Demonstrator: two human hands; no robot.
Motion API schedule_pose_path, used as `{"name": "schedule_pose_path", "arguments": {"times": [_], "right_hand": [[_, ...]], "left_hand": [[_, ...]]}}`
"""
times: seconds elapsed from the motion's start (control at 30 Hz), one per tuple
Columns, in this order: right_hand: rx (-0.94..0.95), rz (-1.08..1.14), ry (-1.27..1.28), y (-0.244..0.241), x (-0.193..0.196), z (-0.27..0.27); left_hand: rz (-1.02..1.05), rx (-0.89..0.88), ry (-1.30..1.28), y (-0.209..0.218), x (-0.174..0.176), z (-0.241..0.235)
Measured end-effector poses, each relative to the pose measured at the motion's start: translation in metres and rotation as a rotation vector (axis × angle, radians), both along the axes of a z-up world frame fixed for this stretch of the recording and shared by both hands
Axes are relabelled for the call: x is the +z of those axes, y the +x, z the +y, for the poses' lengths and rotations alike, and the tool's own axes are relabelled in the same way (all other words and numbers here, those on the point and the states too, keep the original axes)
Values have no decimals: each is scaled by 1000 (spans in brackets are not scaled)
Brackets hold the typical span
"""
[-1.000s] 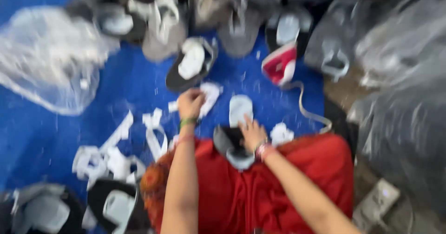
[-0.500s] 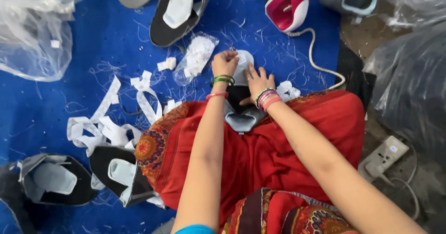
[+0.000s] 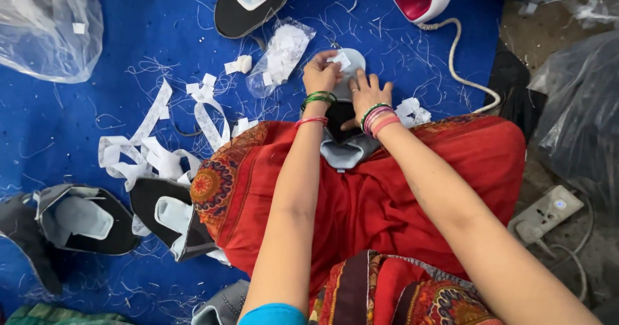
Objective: Ironing labels or inserts onto shoe tongue components in a manufacturing setting.
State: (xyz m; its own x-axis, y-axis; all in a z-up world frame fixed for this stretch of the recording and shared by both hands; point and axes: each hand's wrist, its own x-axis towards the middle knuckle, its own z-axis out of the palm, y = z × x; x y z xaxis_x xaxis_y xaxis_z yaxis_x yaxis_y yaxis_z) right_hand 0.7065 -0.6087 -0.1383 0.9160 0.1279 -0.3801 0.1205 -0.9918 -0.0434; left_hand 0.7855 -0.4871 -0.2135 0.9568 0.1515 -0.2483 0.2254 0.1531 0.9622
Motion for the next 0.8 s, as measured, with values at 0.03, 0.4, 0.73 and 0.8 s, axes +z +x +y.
{"name": "schedule_pose_path", "arguments": {"times": [0.03, 0.4, 0.73, 0.8], "right_hand": [[-3, 17, 3, 0, 1, 0], [-50, 55, 58, -2, 1, -5], [-109, 34, 112, 21, -22, -9], [-105, 57, 94, 24, -14, -6]], "left_hand": [[33, -3, 32, 0, 0, -1], [14, 181, 348, -10, 1, -28], [143, 228, 561, -13, 19, -38], [148, 230, 582, -14, 22, -35]]}}
